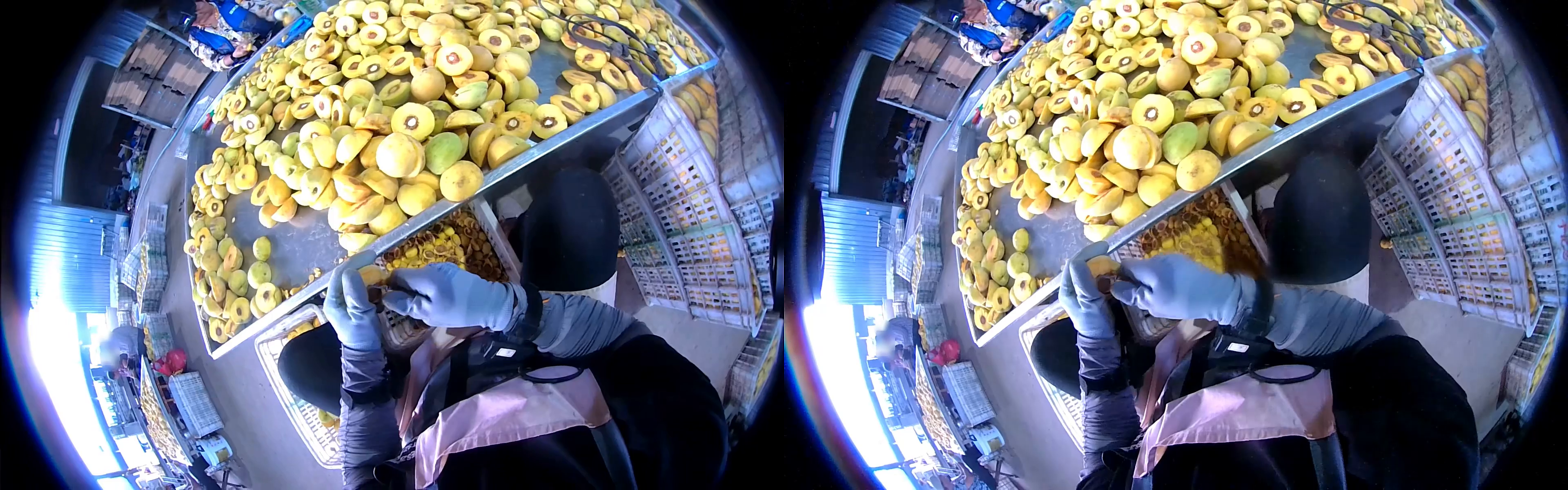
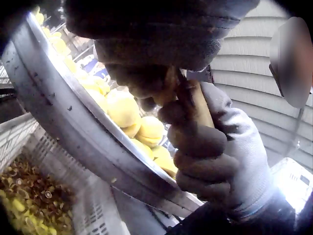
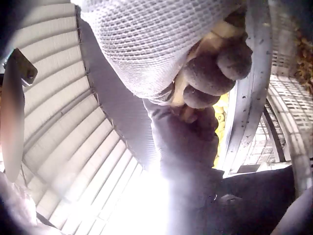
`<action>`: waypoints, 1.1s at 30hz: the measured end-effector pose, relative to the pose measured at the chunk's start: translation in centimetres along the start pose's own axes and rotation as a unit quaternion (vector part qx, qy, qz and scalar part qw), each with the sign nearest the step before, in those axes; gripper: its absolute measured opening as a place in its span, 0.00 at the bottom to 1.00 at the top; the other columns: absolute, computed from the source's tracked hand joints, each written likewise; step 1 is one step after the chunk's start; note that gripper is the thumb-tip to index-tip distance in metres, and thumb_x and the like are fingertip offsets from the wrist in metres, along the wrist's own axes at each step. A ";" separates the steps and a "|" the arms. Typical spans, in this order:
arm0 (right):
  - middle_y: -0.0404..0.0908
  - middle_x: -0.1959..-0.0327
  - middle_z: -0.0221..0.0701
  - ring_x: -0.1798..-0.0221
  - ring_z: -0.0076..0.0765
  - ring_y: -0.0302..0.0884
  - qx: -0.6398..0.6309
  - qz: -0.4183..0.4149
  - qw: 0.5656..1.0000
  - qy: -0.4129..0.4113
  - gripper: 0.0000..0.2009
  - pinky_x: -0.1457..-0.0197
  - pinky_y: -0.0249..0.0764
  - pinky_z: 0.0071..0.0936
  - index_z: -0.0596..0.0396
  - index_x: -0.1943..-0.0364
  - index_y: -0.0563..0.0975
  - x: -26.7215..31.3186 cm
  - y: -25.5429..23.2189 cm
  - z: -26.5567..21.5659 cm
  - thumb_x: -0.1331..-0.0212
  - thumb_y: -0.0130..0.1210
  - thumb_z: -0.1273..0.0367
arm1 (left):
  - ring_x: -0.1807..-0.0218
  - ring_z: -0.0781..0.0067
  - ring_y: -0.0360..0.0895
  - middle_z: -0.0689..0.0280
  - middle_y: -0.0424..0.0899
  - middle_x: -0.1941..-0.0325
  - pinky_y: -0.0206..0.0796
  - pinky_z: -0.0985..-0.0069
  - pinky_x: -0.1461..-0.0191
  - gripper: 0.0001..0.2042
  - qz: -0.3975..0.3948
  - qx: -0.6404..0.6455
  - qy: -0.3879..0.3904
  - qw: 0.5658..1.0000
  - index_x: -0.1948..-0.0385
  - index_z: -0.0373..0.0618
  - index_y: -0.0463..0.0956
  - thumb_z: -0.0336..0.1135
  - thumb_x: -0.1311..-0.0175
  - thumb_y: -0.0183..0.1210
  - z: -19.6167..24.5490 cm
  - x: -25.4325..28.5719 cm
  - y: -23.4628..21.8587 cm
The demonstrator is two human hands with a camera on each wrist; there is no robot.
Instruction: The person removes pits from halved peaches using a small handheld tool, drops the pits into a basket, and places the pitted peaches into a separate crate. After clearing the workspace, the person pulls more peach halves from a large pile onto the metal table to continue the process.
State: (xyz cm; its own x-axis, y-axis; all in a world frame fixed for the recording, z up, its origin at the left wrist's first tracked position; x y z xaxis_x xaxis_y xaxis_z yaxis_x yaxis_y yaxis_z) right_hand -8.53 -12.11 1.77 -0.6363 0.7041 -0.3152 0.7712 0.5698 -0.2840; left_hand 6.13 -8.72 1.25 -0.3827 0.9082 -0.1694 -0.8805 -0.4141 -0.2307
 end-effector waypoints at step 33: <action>0.78 0.81 0.36 0.76 0.48 0.79 0.269 -0.153 0.951 0.004 0.08 0.71 0.72 0.44 0.52 0.71 0.75 3.0 5.2 5.9 0.45 0.56 0.63 | 0.41 0.69 0.74 0.56 0.76 0.39 0.65 0.74 0.38 0.24 -0.051 -0.308 -0.064 0.948 0.37 0.39 0.68 0.33 0.34 0.58 -3.1 -15.7 -19.9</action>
State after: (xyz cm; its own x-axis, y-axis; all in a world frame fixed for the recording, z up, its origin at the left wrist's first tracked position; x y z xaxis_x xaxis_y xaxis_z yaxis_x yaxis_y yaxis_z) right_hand -6.54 -9.61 -6.02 -0.8270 0.5453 -0.1370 0.4273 0.4512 -0.7835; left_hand 30.58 -14.93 5.51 -0.3694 0.9293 -0.0069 -0.5998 -0.2441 -0.7620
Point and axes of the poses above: each hand's wrist, its own x-axis away from the middle knuckle, its own y-axis out of the palm, z = x × y, the point moved 8 cm from there along -x, towards the middle knuckle
